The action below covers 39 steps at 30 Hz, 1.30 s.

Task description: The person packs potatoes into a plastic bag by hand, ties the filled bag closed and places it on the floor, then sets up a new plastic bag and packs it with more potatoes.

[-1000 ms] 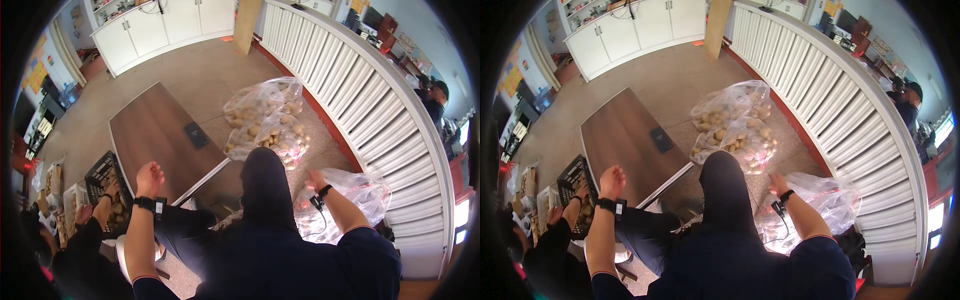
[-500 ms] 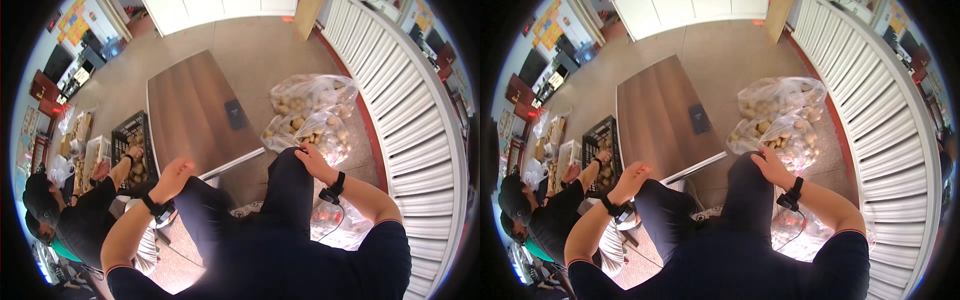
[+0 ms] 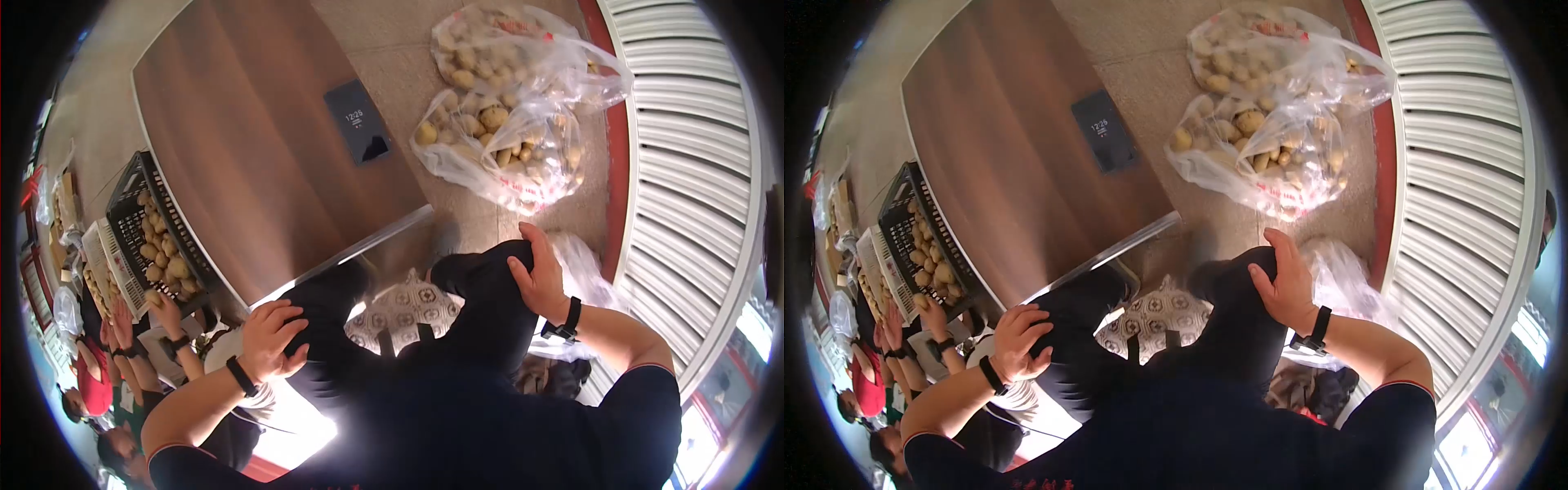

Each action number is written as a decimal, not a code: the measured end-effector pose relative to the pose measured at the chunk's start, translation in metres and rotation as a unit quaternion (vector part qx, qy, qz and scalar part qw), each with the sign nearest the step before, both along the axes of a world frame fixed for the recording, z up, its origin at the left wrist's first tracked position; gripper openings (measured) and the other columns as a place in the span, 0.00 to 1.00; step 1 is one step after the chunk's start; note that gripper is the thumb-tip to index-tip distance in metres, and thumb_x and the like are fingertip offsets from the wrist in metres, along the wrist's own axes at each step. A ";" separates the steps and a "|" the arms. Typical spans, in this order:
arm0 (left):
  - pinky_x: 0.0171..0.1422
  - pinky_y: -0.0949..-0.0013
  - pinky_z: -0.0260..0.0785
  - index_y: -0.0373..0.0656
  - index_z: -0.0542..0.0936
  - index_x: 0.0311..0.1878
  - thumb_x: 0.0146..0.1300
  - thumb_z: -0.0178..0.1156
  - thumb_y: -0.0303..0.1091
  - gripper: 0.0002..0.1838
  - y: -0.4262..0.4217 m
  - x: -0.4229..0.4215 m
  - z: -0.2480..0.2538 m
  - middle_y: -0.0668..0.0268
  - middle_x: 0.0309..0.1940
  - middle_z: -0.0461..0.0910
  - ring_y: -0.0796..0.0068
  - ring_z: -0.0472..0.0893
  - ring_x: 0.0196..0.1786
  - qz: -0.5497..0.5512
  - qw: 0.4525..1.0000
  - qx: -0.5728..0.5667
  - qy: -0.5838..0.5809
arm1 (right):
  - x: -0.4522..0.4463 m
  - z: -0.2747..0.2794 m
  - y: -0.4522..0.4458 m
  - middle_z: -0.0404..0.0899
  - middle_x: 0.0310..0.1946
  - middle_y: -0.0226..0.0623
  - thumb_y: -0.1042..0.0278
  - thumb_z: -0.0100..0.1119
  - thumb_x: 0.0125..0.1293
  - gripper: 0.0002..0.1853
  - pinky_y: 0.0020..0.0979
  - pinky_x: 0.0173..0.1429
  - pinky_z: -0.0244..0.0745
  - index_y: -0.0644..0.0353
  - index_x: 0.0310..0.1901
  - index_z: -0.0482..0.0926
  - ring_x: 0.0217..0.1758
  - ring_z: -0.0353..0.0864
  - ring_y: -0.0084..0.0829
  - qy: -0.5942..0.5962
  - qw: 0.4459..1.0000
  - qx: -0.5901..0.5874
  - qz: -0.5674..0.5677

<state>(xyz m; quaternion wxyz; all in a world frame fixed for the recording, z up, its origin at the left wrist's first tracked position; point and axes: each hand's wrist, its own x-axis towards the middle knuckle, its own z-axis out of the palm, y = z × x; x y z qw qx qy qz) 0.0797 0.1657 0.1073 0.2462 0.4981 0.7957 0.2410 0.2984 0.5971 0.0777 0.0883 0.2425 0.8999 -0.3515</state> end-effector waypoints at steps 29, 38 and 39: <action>0.60 0.57 0.72 0.35 0.80 0.50 0.62 0.62 0.48 0.24 0.154 0.042 0.083 0.48 0.50 0.81 0.51 0.79 0.56 -0.121 0.929 -0.322 -0.133 | 0.288 0.245 -0.070 0.72 0.58 0.62 0.54 0.58 0.67 0.29 0.43 0.69 0.65 0.73 0.58 0.71 0.64 0.70 0.55 -0.209 0.886 -0.031 -0.413; 0.27 0.60 0.75 0.33 0.82 0.29 0.62 0.54 0.39 0.17 0.177 0.039 0.120 0.55 0.21 0.82 0.65 0.83 0.23 0.149 0.840 -0.452 -0.261 | 0.431 0.157 -0.071 0.77 0.47 0.60 0.53 0.65 0.61 0.27 0.47 0.59 0.71 0.72 0.50 0.75 0.54 0.75 0.56 -0.246 0.882 0.097 -0.391; 0.26 0.61 0.75 0.34 0.81 0.29 0.62 0.54 0.39 0.17 0.169 0.039 0.123 0.56 0.20 0.81 0.65 0.83 0.22 0.106 0.846 -0.455 -0.256 | 0.422 0.173 -0.049 0.77 0.48 0.60 0.53 0.67 0.59 0.29 0.46 0.61 0.71 0.72 0.51 0.75 0.56 0.75 0.56 -0.253 0.842 0.011 -0.475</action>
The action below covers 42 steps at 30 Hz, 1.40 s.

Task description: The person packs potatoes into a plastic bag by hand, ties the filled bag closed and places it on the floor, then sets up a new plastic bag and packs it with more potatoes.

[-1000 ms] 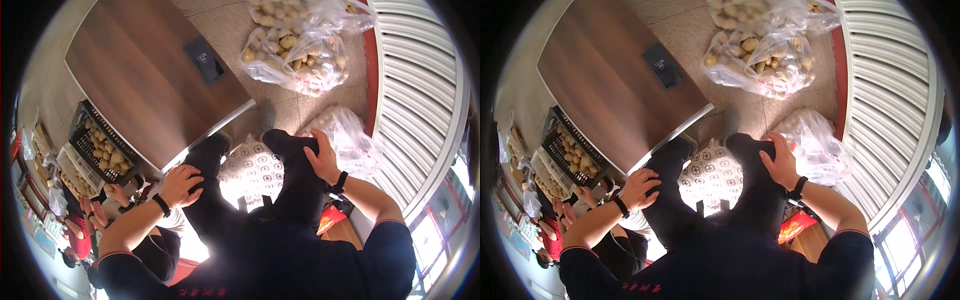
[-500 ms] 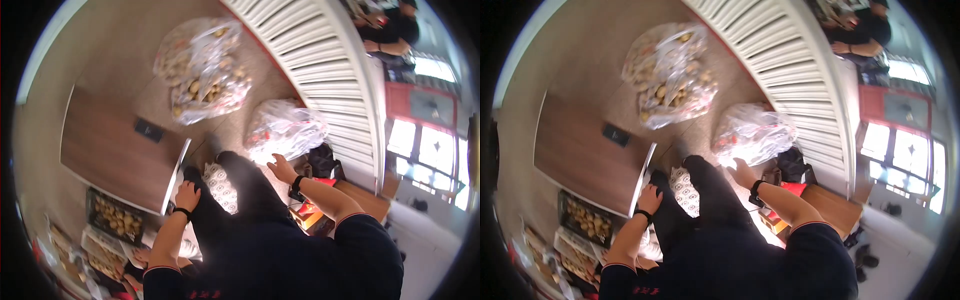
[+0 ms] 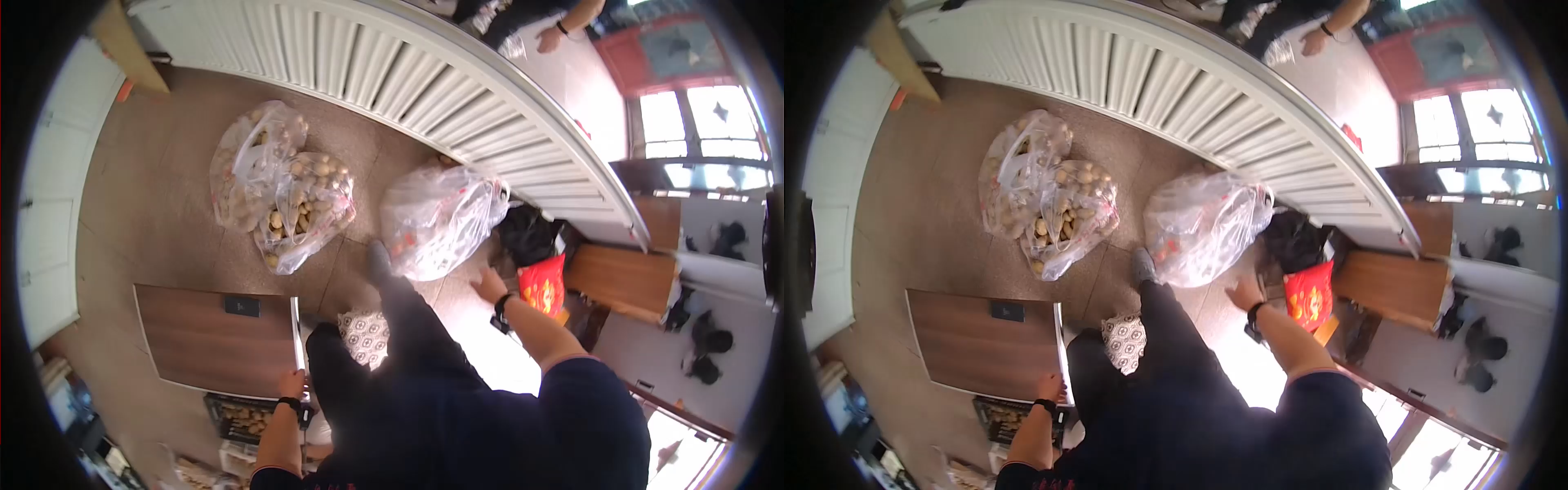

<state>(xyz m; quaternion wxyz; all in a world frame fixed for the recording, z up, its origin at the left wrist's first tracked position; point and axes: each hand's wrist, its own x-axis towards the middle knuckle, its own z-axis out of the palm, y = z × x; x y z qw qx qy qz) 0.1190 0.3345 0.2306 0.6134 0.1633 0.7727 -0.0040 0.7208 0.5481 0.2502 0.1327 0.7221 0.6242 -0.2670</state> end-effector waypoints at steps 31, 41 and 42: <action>0.19 0.68 0.60 0.37 0.77 0.15 0.66 0.60 0.46 0.27 0.236 0.136 -0.021 0.69 0.10 0.71 0.77 0.71 0.13 -0.141 0.962 -0.225 -0.068 | 0.151 -0.223 0.303 0.72 0.64 0.36 0.56 0.70 0.57 0.26 0.48 0.69 0.64 0.53 0.56 0.77 0.73 0.63 0.46 -0.302 0.944 0.083 -0.108; 0.22 0.66 0.63 0.37 0.78 0.21 0.68 0.57 0.49 0.26 0.242 0.147 -0.012 0.63 0.12 0.73 0.71 0.74 0.15 -0.221 0.954 -0.174 -0.106 | 0.085 -0.181 0.248 0.81 0.33 0.54 0.59 0.57 0.63 0.12 0.52 0.44 0.74 0.61 0.37 0.79 0.40 0.81 0.57 0.049 0.992 0.064 -0.102; 0.28 0.60 0.67 0.34 0.80 0.23 0.67 0.57 0.48 0.26 0.235 0.145 -0.015 0.60 0.14 0.75 0.68 0.76 0.19 -0.235 0.950 -0.176 -0.100 | 0.073 -0.164 0.235 0.81 0.33 0.54 0.57 0.57 0.63 0.13 0.52 0.44 0.74 0.61 0.37 0.79 0.40 0.81 0.57 0.085 0.992 0.033 -0.082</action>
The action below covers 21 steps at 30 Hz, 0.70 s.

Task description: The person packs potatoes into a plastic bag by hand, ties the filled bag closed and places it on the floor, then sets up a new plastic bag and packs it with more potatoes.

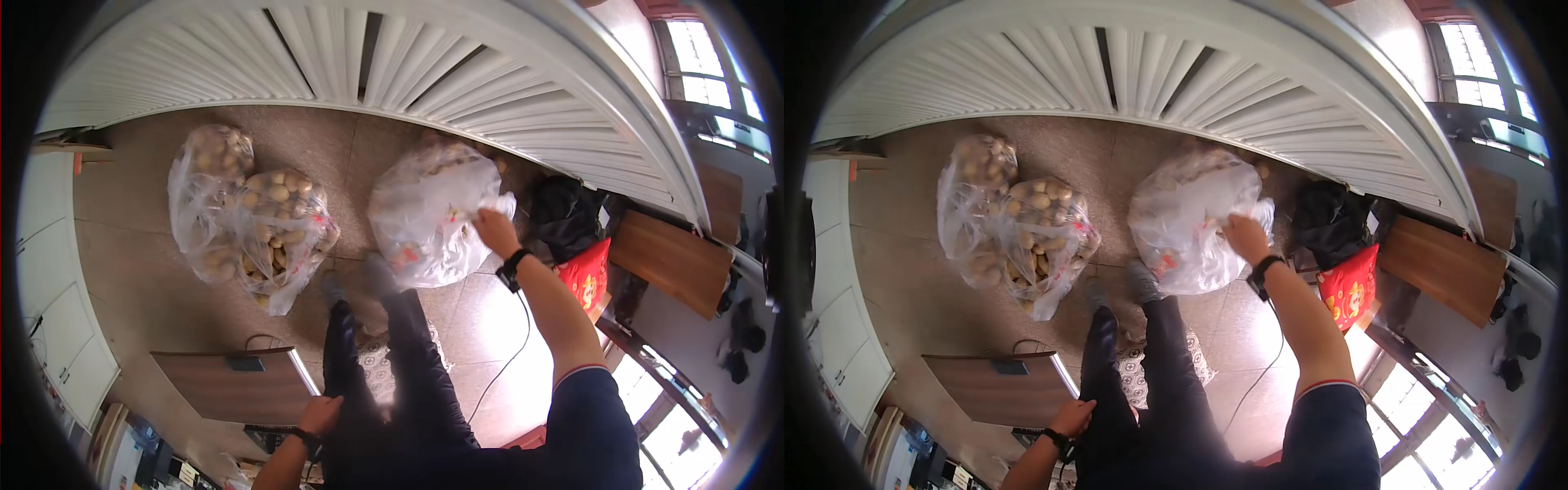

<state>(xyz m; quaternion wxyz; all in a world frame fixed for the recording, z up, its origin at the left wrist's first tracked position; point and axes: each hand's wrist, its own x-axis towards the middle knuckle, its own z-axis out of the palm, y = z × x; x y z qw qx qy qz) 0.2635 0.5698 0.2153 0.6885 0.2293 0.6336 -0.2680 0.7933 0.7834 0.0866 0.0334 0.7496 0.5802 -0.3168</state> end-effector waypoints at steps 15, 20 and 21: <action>0.21 0.71 0.70 0.40 0.76 0.28 0.70 0.54 0.46 0.20 -0.014 -0.050 0.081 0.64 0.18 0.77 0.71 0.77 0.17 0.217 0.968 0.128 0.021 | -0.093 0.186 -0.101 0.81 0.27 0.55 0.52 0.55 0.67 0.21 0.51 0.43 0.75 0.65 0.28 0.80 0.35 0.81 0.56 0.063 0.995 -0.059 0.055; 0.21 0.70 0.70 0.39 0.77 0.30 0.71 0.51 0.44 0.19 -0.013 -0.061 0.119 0.62 0.20 0.78 0.71 0.79 0.19 0.263 0.949 0.168 0.052 | -0.093 0.220 -0.097 0.82 0.30 0.54 0.56 0.53 0.67 0.19 0.50 0.45 0.77 0.65 0.30 0.82 0.37 0.83 0.55 0.062 0.983 -0.089 0.148; 0.21 0.70 0.70 0.39 0.77 0.30 0.71 0.51 0.44 0.19 -0.016 -0.064 0.122 0.62 0.20 0.78 0.71 0.79 0.19 0.267 0.947 0.172 0.051 | -0.093 0.226 -0.089 0.83 0.33 0.55 0.57 0.52 0.67 0.19 0.50 0.46 0.78 0.67 0.31 0.82 0.39 0.83 0.55 0.047 0.978 -0.105 0.174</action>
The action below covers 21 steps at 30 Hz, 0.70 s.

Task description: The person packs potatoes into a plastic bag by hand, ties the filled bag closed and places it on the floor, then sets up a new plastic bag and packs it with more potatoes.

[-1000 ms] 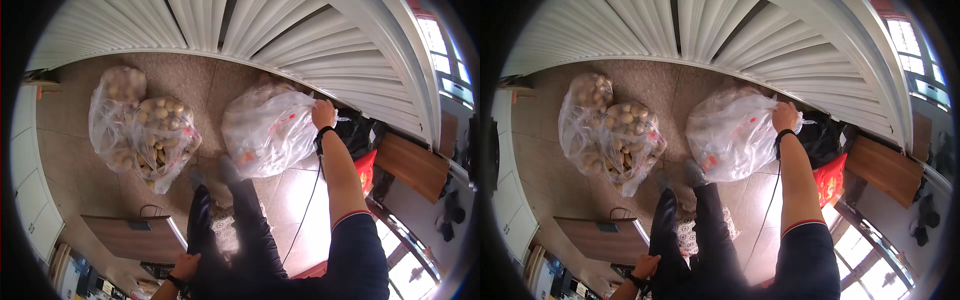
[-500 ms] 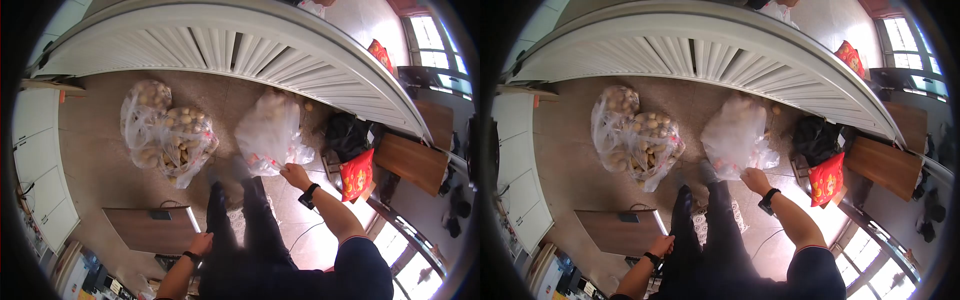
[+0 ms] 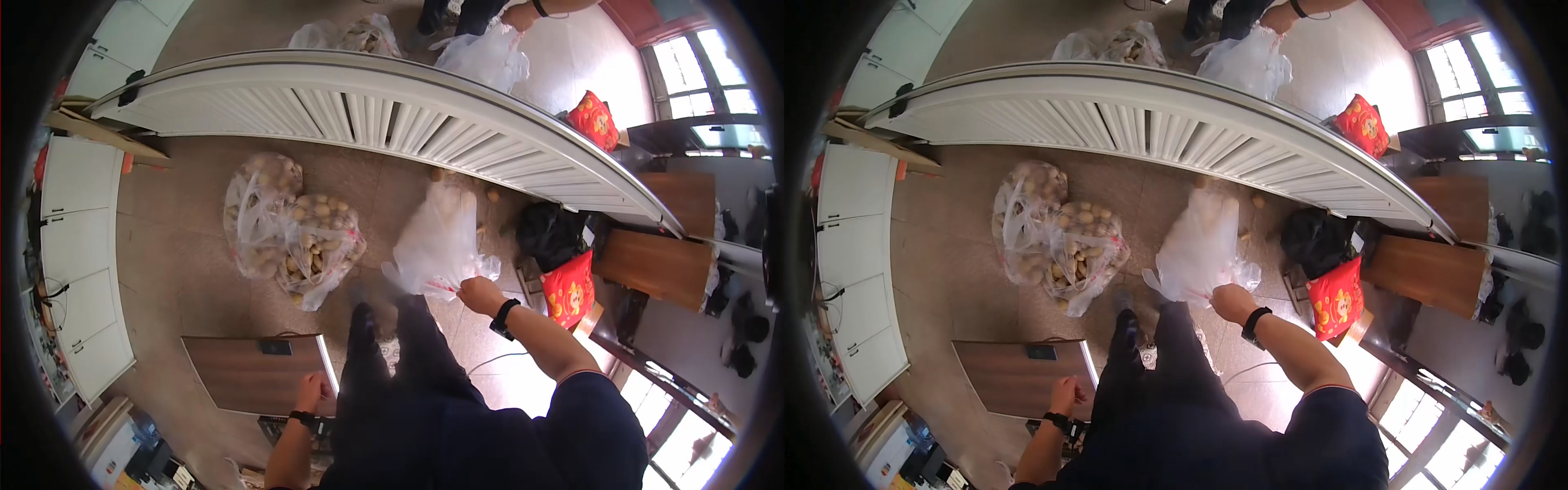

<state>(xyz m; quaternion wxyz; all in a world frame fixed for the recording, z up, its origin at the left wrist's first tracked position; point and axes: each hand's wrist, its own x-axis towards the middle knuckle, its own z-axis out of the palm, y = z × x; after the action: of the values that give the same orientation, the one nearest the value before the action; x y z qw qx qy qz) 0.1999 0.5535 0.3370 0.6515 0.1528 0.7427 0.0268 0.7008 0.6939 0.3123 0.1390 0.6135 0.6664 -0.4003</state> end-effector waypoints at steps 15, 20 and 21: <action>0.28 0.71 0.72 0.39 0.78 0.28 0.68 0.50 0.44 0.20 -0.098 -0.014 0.045 0.62 0.22 0.80 0.72 0.81 0.24 0.150 0.983 0.094 0.053 | -0.006 0.080 0.065 0.82 0.29 0.53 0.60 0.53 0.65 0.17 0.49 0.45 0.76 0.65 0.27 0.81 0.36 0.82 0.55 0.010 0.972 0.087 0.219; 0.29 0.71 0.70 0.39 0.79 0.30 0.68 0.51 0.41 0.17 -0.140 -0.013 0.039 0.64 0.21 0.78 0.74 0.77 0.22 0.253 0.960 0.113 0.046 | -0.070 0.127 0.075 0.82 0.27 0.51 0.59 0.54 0.65 0.17 0.50 0.42 0.75 0.63 0.27 0.82 0.35 0.82 0.53 0.026 0.957 0.121 0.263; 0.29 0.71 0.70 0.39 0.79 0.31 0.69 0.51 0.40 0.16 -0.143 -0.016 0.044 0.63 0.22 0.79 0.74 0.78 0.23 0.227 0.966 0.113 0.054 | -0.091 0.146 0.073 0.81 0.27 0.52 0.60 0.55 0.64 0.16 0.51 0.42 0.75 0.64 0.26 0.81 0.35 0.81 0.55 0.029 0.964 0.110 0.238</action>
<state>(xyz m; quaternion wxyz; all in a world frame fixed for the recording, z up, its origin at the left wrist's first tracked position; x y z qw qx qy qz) 0.1839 0.4108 0.3805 0.5659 0.0541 0.7841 0.2489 0.6093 0.7671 0.4583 0.1422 0.4366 0.8371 -0.2975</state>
